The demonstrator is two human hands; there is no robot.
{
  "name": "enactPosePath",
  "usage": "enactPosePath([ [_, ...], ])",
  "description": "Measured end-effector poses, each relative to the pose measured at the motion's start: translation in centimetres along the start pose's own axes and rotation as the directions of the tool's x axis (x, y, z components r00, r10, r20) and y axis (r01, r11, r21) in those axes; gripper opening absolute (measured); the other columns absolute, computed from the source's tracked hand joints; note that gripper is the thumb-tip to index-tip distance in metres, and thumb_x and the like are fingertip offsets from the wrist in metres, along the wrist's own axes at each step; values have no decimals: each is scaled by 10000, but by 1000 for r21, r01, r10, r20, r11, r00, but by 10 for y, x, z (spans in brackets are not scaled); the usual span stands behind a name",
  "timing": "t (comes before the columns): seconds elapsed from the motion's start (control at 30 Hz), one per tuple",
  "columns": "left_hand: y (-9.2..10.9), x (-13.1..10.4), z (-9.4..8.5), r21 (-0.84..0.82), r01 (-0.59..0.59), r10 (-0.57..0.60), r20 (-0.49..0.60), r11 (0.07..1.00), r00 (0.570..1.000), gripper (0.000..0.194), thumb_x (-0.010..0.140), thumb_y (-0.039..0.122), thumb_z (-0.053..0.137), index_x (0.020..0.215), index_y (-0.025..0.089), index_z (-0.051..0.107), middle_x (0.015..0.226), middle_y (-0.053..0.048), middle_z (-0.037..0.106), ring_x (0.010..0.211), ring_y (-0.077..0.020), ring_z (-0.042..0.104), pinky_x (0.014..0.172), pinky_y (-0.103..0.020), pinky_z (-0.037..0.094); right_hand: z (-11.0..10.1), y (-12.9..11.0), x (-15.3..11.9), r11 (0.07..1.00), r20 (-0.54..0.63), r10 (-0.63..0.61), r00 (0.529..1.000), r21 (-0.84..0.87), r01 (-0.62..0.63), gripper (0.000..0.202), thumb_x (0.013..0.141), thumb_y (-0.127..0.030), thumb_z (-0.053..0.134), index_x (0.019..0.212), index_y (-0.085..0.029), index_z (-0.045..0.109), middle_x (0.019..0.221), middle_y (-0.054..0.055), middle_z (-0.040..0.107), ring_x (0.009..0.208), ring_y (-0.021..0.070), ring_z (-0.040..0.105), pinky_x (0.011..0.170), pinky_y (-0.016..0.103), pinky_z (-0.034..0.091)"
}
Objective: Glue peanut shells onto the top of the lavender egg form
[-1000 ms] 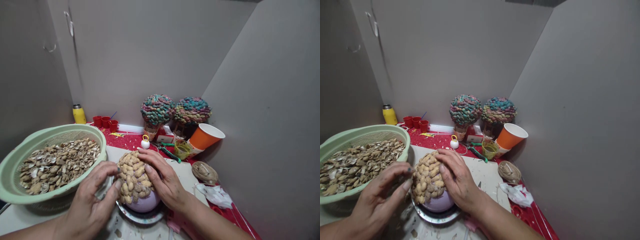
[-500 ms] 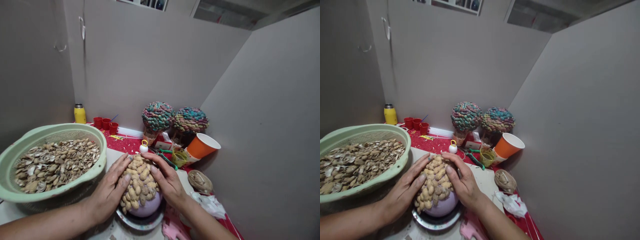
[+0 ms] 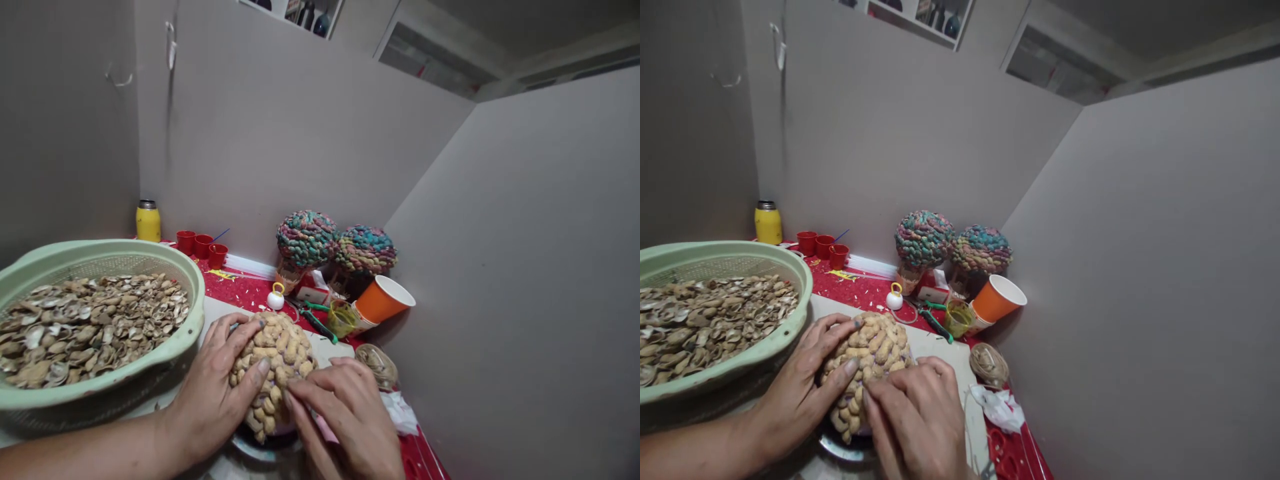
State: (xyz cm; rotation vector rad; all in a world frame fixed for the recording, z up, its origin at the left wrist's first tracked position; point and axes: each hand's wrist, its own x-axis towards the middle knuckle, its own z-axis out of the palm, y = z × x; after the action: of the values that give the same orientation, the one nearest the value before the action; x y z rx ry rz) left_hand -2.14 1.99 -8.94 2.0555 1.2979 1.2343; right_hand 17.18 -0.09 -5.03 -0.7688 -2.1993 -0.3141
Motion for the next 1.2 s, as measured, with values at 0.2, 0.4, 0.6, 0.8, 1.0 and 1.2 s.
enactPosePath([
  [0.2,2,1,1,-44,10,-10,17,999,1000,350,924,314,474,1256,213,523,1326,-132,479,1232,-280,502,1054,-498,436,2,2,-1,1000,-24,-19,1000,-3,19,250,810,-34,618,1024,-161,594,748,42,664,648,184,603,696,392,420],
  [0.4,-3,-1,8,16,12,-12,8,1000,1000,393,924,326,469,1294,202,514,1463,-160,433,1327,-312,447,1098,-561,378,6,4,-3,999,-33,-14,999,33,15,218,824,-6,600,1004,-128,617,758,59,654,662,181,583,662,372,420],
  [0.6,-7,1,10,70,-51,52,-7,996,999,381,932,315,470,1295,204,510,1422,-154,514,1305,-285,485,1082,-535,415,9,7,-4,994,-38,-15,999,107,19,207,826,18,588,995,-95,629,775,81,646,673,189,573,629,362,424],
  [0.8,-6,2,9,82,-99,101,-30,992,994,368,928,298,473,1273,181,523,1369,-164,561,1261,-281,526,1061,-506,448,7,6,-2,991,-20,-14,1000,136,16,213,835,5,579,1001,-121,621,785,68,645,682,185,579,631,358,437],
  [1.0,-7,2,9,65,-95,97,-19,993,995,359,934,307,468,1274,198,507,1372,-152,553,1265,-276,514,1063,-502,441,8,11,-4,983,7,8,1000,186,-9,205,857,-1,559,1006,-127,621,789,66,637,695,184,568,643,361,425],
  [1.2,-12,-2,9,8,-88,88,-5,996,996,359,967,333,408,1318,264,443,1409,-105,517,1304,-265,467,1090,-514,400,0,10,-5,968,-49,8,999,252,5,313,840,26,553,1108,-120,621,827,87,648,720,201,581,662,385,445],
])
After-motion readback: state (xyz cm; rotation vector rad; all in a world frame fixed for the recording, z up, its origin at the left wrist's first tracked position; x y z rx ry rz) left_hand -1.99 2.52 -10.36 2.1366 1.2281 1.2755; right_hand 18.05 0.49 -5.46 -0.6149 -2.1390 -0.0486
